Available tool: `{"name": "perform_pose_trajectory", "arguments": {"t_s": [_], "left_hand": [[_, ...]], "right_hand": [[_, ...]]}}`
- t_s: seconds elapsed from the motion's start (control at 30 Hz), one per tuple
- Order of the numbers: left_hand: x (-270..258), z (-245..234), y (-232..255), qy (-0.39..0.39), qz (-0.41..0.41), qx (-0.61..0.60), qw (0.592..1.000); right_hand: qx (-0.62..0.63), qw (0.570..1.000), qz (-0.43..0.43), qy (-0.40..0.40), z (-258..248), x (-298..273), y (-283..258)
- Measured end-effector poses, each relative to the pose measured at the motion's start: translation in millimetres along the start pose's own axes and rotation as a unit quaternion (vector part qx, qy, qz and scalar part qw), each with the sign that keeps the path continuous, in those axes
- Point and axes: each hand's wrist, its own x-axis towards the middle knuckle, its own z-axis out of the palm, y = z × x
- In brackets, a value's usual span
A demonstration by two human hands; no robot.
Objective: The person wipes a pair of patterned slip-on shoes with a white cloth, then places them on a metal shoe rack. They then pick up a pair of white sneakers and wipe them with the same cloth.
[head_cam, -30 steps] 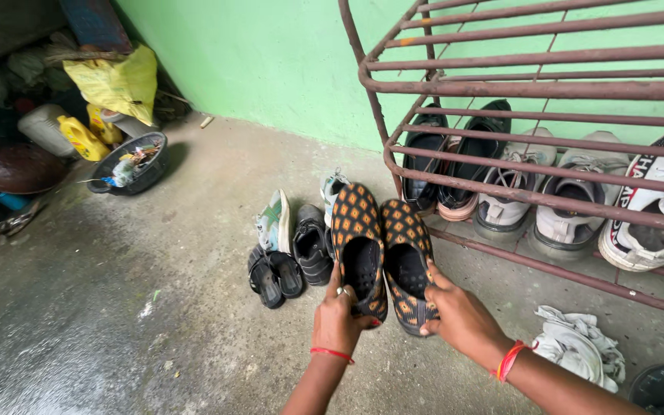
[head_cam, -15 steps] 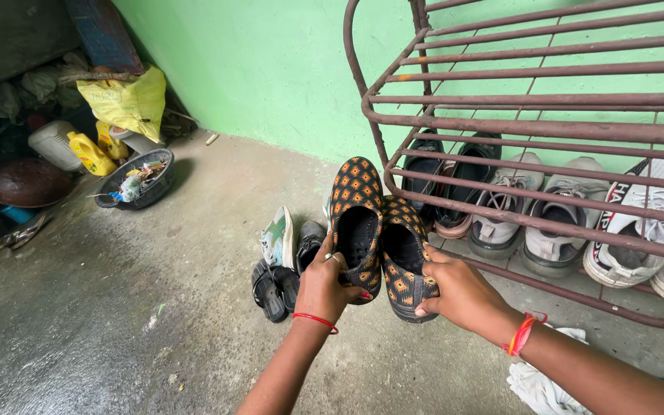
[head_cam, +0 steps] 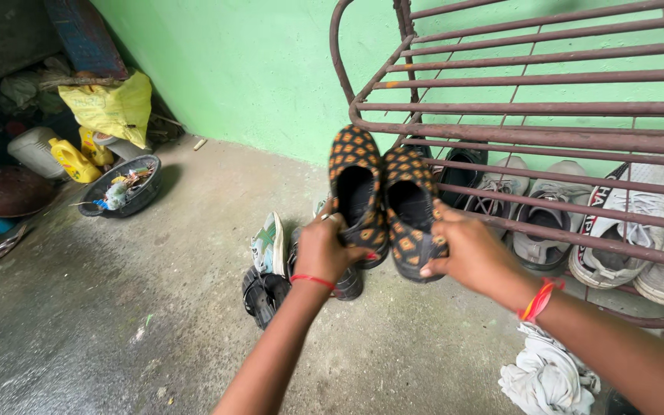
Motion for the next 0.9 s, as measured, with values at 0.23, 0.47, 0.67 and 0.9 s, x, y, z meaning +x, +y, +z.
{"name": "perform_pose_trajectory", "arguments": {"t_s": [0.23,0.47,0.67,0.9], "left_hand": [[30,59,20,-0.024,0.017,-0.071,0.997],[63,122,29,-0.015,0.033,-0.062,0.997],[85,150,18,-0.046,0.007,-0.04,0.998],[118,171,-14,-0.107,0.045,0.007,0.993]], "right_hand": [[-0.063,0.996,0.069,0.009,-20,4,44],[-0.104,0.989,0.107,0.019,-20,12,86],[-0.094,0.986,0.131,0.034,-16,29,101],[-0.098,0.986,0.128,0.044,-13,52,100]]}}
